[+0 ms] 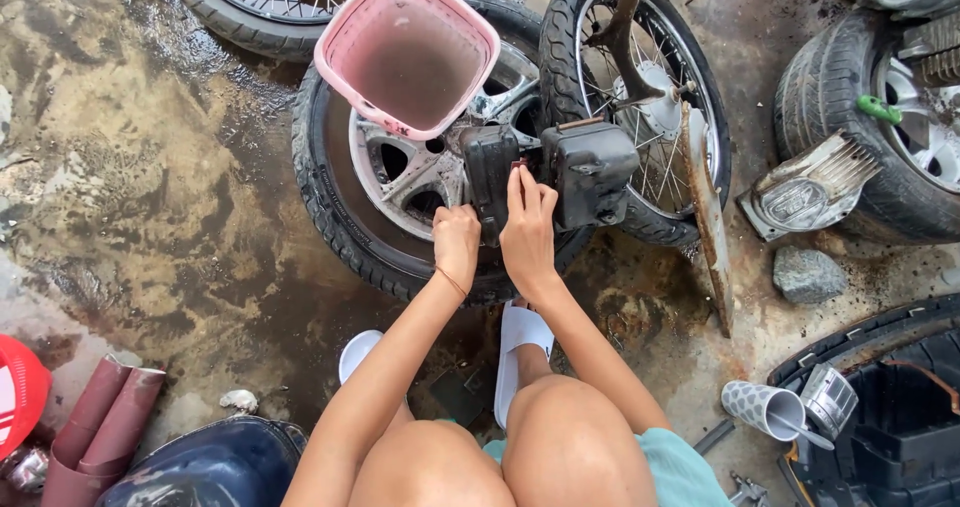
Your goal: The person sits on the ground and uses a sanding block to smooth the surface of a metal part attached to a motorcycle wheel. They repeatedly rub the sandpaper against the metal component, occasionally pausing to adjust the sanding block.
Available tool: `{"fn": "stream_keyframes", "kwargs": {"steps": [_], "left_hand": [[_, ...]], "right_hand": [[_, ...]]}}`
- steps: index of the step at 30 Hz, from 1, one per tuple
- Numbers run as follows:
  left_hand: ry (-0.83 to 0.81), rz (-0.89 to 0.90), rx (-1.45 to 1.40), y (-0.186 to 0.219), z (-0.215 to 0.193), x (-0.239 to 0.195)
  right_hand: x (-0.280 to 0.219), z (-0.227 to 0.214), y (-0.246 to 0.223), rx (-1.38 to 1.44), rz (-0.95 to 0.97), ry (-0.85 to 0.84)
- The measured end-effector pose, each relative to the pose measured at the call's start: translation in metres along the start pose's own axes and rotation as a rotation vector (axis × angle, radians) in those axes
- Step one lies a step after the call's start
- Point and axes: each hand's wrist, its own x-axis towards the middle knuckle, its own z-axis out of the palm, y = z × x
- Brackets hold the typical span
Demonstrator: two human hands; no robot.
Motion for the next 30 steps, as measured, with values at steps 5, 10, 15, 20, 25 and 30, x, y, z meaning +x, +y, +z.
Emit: {"fn": "stream_keyframes", "kwargs": {"steps": [5,10,15,20,25,30], "left_hand": [[-0.039,0.007,0.023,0.004,0.003,0.0],[-0.037,-0.008,0.0,0.009,0.008,0.004],[-0.05,-0.009,0.002,0.003,-0.013,0.003],[-0.066,-0.02,0.002,0.011,0.004,0.007],[-0.087,0.017,0.042,0.004,-0.009,0.006],[-0.072,0.008,0.002,0.002,-0.011,0.005]], "right_hand": [[0.04,0.016,0.008,-0.049,-0.155,0.172],[0.032,0.009,0.006,-0.157,-0.216,0.205],[-0.002,0.011,0.003,-0.258,-0.224,0.171],[0.056,0.019,0.007,-0.29,-0.265,0.248],[0.047,0.013,0.007,-0.202,-0.26,0.246],[-0.03,0.01,0.004,-0.034,-0.243,0.017]]}}
